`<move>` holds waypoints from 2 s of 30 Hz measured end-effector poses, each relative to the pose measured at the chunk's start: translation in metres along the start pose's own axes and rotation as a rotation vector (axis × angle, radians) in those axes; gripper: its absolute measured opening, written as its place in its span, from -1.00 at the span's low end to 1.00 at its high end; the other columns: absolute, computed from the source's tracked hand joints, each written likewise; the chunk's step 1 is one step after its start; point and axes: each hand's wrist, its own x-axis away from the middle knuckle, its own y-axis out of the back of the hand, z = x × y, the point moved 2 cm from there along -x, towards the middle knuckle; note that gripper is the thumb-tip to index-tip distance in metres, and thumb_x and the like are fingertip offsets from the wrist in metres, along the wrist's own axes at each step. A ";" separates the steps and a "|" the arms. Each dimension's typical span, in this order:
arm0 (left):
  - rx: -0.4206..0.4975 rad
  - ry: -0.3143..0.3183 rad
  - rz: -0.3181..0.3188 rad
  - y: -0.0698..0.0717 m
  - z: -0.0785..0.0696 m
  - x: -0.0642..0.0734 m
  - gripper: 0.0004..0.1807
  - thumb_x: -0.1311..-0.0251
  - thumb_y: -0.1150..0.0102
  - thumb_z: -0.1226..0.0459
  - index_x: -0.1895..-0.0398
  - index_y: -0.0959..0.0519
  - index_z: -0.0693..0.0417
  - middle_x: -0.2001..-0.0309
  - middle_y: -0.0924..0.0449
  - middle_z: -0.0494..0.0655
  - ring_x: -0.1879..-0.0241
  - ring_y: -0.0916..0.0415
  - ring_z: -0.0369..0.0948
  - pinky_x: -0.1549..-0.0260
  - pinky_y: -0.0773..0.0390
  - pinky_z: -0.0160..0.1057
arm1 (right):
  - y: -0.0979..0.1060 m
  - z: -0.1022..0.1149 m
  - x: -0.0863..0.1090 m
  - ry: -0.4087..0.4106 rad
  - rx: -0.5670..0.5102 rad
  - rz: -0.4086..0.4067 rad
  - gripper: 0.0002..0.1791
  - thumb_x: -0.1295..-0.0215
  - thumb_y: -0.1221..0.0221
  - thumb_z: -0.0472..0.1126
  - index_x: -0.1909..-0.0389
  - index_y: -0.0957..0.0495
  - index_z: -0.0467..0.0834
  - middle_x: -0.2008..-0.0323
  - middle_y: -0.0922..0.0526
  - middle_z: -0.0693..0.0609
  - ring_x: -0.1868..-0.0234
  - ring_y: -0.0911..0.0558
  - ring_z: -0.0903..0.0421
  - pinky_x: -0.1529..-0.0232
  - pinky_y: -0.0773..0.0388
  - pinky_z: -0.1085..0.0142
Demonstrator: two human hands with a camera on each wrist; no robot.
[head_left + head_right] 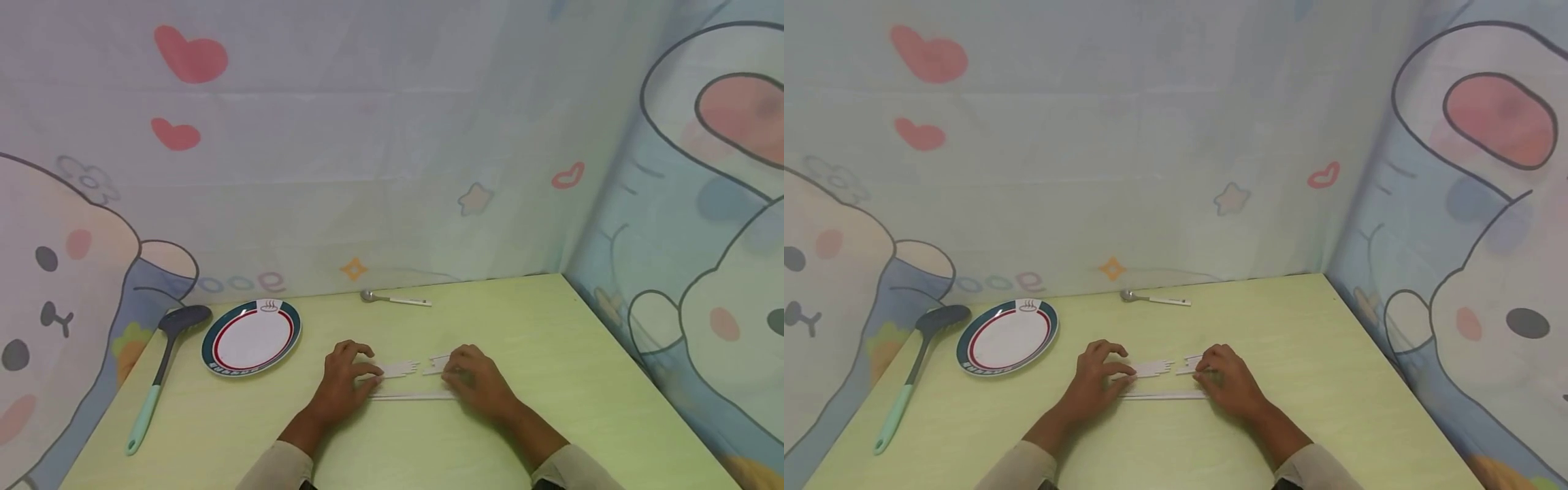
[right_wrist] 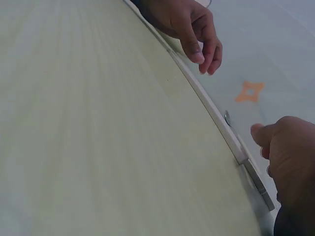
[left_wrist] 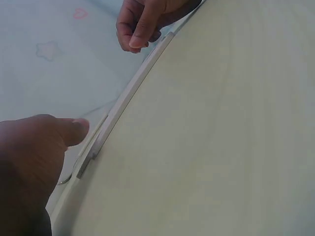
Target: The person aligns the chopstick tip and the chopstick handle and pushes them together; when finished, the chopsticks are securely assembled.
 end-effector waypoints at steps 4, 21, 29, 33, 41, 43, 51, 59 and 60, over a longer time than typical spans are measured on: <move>-0.003 -0.006 -0.016 -0.003 0.006 -0.004 -0.90 -0.12 -0.61 0.39 0.37 -0.84 0.03 -0.02 -0.64 0.12 -0.17 -0.46 0.21 -0.07 -0.40 0.37 | -0.003 -0.005 -0.005 -0.019 0.052 -0.019 -0.82 -0.26 -0.52 -0.38 0.26 -0.76 -0.04 0.09 -0.70 0.09 0.00 -0.59 0.11 -0.05 -0.59 0.13; -0.031 0.067 0.052 -0.009 0.007 -0.007 -0.84 -0.12 -0.62 0.36 0.45 -0.79 -0.08 -0.06 -0.65 0.05 -0.20 -0.44 0.18 -0.05 -0.38 0.30 | -0.005 -0.003 -0.008 -0.134 0.058 0.050 -0.79 -0.27 -0.51 -0.35 0.36 -0.73 0.04 0.04 -0.65 0.11 -0.06 -0.49 0.06 -0.06 -0.25 0.07; -0.014 0.120 0.111 -0.010 0.009 -0.006 -0.82 -0.20 -0.56 0.38 0.46 -0.73 -0.04 -0.09 -0.64 0.06 -0.24 -0.41 0.21 -0.08 -0.35 0.31 | -0.007 -0.004 -0.009 -0.169 0.039 0.121 -0.83 -0.43 -0.40 -0.26 0.29 -0.64 0.07 -0.05 -0.61 0.09 -0.16 -0.46 0.01 -0.09 -0.20 0.02; -0.005 0.116 0.123 -0.009 0.007 -0.006 -0.85 -0.28 -0.48 0.39 0.39 -0.70 0.02 -0.08 -0.66 0.04 -0.25 -0.41 0.19 -0.08 -0.35 0.26 | -0.007 -0.003 -0.009 -0.188 0.038 0.133 -0.85 -0.50 -0.34 -0.25 0.23 -0.60 0.08 -0.06 -0.62 0.09 -0.20 -0.47 0.01 -0.14 -0.21 -0.02; -0.023 0.058 0.047 -0.005 0.003 -0.006 -0.88 -0.38 -0.40 0.39 0.23 -0.64 0.02 0.22 -0.75 -0.11 0.15 -0.65 -0.15 0.06 -0.54 -0.04 | -0.009 0.004 -0.008 -0.183 0.034 0.089 -0.85 -0.54 -0.29 -0.27 0.10 -0.55 0.05 0.10 -0.65 0.13 0.00 -0.60 0.14 -0.25 -0.21 -0.01; -0.008 0.070 0.045 -0.004 0.002 -0.006 -0.93 -0.40 -0.38 0.38 0.21 -0.67 0.05 0.25 -0.78 -0.12 0.22 -0.67 -0.20 0.07 -0.61 -0.08 | -0.010 0.007 -0.009 -0.130 0.061 0.072 -0.88 -0.52 -0.31 -0.26 0.09 -0.58 0.01 0.14 -0.69 0.13 0.06 -0.64 0.15 -0.21 -0.29 -0.01; -0.014 0.039 0.024 -0.001 -0.004 -0.005 -0.91 -0.34 -0.43 0.41 0.15 -0.77 0.09 0.17 -0.85 -0.08 0.16 -0.77 -0.14 0.07 -0.71 -0.09 | -0.013 0.020 -0.010 -0.020 0.016 0.066 -0.83 -0.54 -0.26 -0.37 -0.04 -0.71 -0.16 0.00 -0.82 -0.02 -0.03 -0.81 -0.03 -0.07 -0.75 0.11; 0.014 -0.027 0.005 0.001 -0.007 -0.006 -0.89 -0.30 -0.45 0.40 0.15 -0.79 0.10 0.18 -0.87 -0.08 0.17 -0.82 -0.15 0.10 -0.73 -0.10 | -0.017 0.026 -0.009 0.064 -0.027 0.045 -0.85 -0.49 -0.29 -0.45 0.02 -0.70 -0.22 0.10 -0.80 -0.02 0.10 -0.80 0.06 0.05 -0.75 0.27; 0.017 -0.031 0.006 0.001 -0.007 -0.006 -0.89 -0.30 -0.45 0.41 0.15 -0.79 0.10 0.18 -0.87 -0.08 0.17 -0.82 -0.15 0.10 -0.73 -0.10 | -0.016 0.026 -0.009 0.067 -0.029 0.043 -0.85 -0.49 -0.29 -0.45 0.02 -0.70 -0.22 0.11 -0.79 -0.01 0.10 -0.80 0.07 0.06 -0.75 0.28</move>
